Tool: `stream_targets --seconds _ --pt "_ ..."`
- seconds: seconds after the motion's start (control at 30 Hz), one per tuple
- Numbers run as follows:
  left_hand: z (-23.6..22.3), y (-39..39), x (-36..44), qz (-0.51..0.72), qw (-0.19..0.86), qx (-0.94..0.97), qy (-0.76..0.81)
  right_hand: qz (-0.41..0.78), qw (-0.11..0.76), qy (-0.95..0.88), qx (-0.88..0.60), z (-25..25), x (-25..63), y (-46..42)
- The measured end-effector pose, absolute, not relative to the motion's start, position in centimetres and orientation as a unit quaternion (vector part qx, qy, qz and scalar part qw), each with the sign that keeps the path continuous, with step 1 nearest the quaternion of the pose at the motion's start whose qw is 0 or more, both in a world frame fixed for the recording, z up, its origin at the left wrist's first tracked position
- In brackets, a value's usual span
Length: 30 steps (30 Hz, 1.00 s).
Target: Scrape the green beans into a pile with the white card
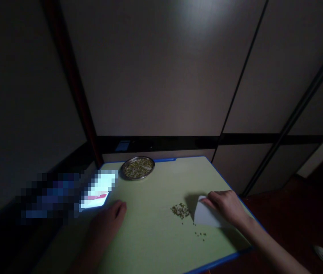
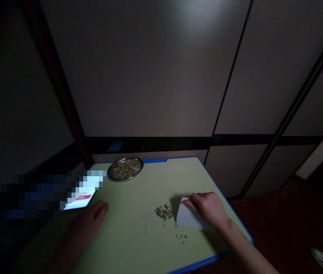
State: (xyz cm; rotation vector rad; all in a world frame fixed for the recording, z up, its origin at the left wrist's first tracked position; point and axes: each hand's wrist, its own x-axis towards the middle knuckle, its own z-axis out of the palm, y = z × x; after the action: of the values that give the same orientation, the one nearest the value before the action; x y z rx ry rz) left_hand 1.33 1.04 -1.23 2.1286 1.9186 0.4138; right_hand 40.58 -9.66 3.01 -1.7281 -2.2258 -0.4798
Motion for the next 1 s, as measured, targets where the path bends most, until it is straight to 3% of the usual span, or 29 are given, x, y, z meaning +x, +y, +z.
stream_targets --seconds 1.0 --pt "-1.4 1.0 1.5 0.128 0.091 0.744 0.649 -0.096 0.164 -0.76 -0.622 2.2 41.0 -11.0"
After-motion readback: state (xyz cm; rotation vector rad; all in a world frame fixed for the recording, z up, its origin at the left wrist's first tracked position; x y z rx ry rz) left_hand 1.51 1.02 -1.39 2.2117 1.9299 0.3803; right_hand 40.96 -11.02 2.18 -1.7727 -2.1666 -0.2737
